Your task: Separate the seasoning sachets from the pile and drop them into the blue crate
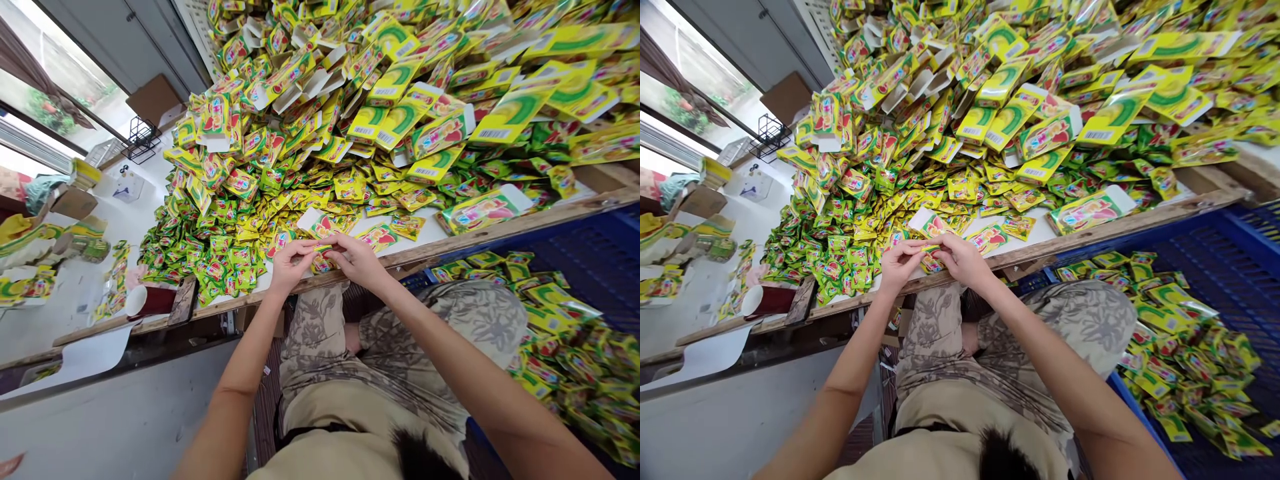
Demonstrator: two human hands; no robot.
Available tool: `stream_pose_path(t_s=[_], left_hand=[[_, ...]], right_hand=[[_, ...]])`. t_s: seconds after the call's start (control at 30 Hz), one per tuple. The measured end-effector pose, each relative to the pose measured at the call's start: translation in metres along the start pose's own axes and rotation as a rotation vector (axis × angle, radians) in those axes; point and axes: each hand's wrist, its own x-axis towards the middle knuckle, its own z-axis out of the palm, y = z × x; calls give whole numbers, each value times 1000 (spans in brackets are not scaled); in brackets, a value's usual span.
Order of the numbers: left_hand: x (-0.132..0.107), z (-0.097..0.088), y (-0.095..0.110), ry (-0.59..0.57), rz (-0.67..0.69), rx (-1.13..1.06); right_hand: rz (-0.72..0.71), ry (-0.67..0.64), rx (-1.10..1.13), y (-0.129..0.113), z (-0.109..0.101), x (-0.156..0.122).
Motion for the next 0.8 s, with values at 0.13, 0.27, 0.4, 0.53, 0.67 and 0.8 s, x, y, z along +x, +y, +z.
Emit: stream_pose_path(t_s=[0.13,0.27,0.4,0.53,0.67,0.8], left_hand=[[8,-11,8,-138,69,141],[9,-15,11,-209,100,188],[2,-10,5,-127,49,151],[0,1,0,-57,-2,116],[1,5,27,124,-31,138],[-21,-11,97,154,-10,-82]], right_hand=[[4,-3,40,1,2,-2],[0,-7,36,1,1,-3],[-35,1,-8,2,1,-5],[-32,22,4,4,10,-2],[10,199,90,-14,-5,-2],[90,477,-97,-35,-83,-42]])
